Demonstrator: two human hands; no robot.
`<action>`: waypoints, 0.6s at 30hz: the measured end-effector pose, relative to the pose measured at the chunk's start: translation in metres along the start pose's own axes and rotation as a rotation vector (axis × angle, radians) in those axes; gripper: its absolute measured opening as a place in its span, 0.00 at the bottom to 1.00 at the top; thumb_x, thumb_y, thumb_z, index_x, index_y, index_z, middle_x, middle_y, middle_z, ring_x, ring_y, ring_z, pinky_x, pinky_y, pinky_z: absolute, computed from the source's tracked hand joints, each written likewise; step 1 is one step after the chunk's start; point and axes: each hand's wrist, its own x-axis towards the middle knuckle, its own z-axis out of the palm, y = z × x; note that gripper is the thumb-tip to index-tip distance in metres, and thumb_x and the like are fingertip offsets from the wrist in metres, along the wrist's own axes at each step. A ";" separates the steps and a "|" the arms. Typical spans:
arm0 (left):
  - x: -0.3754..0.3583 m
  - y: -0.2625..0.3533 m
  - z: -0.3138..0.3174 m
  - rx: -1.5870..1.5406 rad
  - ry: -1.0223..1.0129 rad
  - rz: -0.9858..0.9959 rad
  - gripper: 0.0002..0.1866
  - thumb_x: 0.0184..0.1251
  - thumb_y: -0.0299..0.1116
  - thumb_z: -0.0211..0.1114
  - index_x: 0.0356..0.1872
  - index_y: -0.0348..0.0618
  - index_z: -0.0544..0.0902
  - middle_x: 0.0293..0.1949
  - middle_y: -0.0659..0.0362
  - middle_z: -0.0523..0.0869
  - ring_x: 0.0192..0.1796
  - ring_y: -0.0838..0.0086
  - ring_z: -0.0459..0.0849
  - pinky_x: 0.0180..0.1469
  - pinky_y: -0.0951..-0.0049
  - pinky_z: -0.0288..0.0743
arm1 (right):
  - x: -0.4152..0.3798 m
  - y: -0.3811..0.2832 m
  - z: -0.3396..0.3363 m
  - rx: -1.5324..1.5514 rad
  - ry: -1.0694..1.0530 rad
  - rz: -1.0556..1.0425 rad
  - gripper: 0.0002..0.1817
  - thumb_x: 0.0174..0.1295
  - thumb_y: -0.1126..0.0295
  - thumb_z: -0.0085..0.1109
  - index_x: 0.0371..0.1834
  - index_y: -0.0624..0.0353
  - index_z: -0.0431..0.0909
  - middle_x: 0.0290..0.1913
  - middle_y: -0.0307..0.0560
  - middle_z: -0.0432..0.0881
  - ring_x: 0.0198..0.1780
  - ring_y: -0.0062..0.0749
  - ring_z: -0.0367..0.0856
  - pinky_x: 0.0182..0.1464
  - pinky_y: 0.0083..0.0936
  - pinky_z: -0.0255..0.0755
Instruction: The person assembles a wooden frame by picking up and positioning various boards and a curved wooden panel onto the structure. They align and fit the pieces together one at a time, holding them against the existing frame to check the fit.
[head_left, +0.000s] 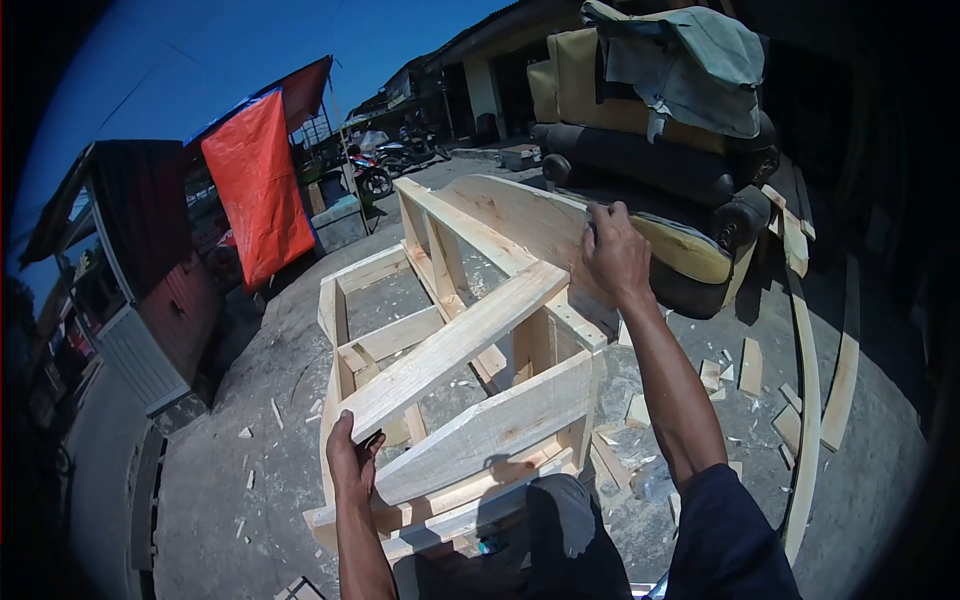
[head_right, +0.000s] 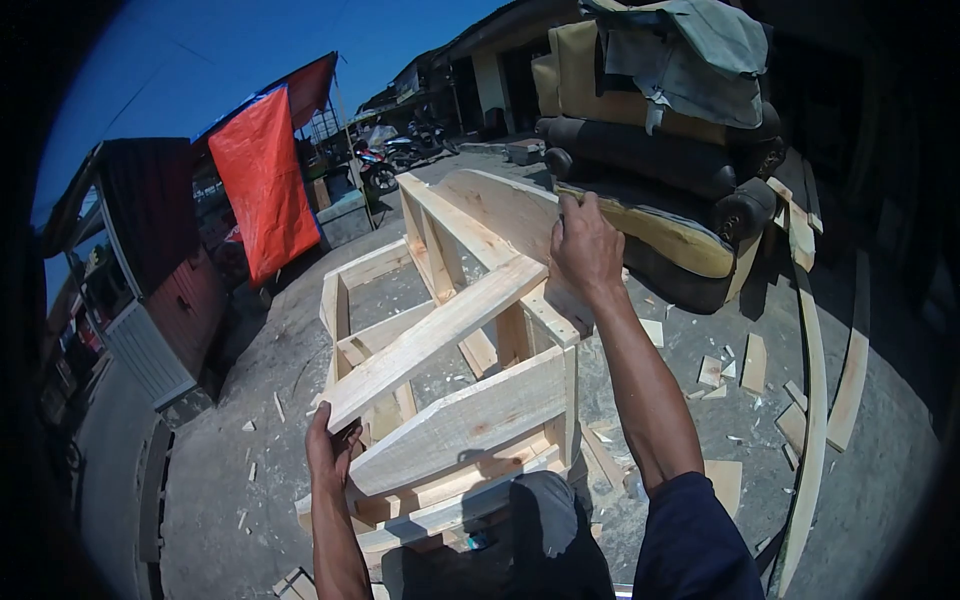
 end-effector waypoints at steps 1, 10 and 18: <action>-0.001 0.002 0.002 -0.010 -0.011 0.003 0.21 0.73 0.44 0.63 0.57 0.40 0.77 0.52 0.54 0.83 0.50 0.65 0.84 0.48 0.63 0.81 | 0.000 0.001 0.001 0.009 0.016 -0.009 0.14 0.61 0.69 0.62 0.50 0.55 0.79 0.43 0.53 0.76 0.41 0.53 0.85 0.40 0.49 0.78; -0.031 0.011 0.021 -0.084 -0.212 0.260 0.27 0.73 0.37 0.65 0.66 0.36 0.66 0.58 0.46 0.81 0.57 0.57 0.86 0.55 0.53 0.87 | 0.001 0.003 0.006 0.028 0.019 -0.002 0.12 0.63 0.67 0.59 0.48 0.58 0.78 0.43 0.54 0.75 0.41 0.54 0.85 0.40 0.49 0.78; -0.057 0.014 0.011 -0.031 -0.208 0.449 0.30 0.71 0.41 0.68 0.66 0.41 0.66 0.57 0.51 0.80 0.55 0.65 0.85 0.51 0.62 0.88 | 0.014 0.008 -0.010 0.081 -0.203 0.048 0.20 0.76 0.53 0.47 0.55 0.57 0.79 0.47 0.56 0.76 0.46 0.57 0.82 0.48 0.51 0.77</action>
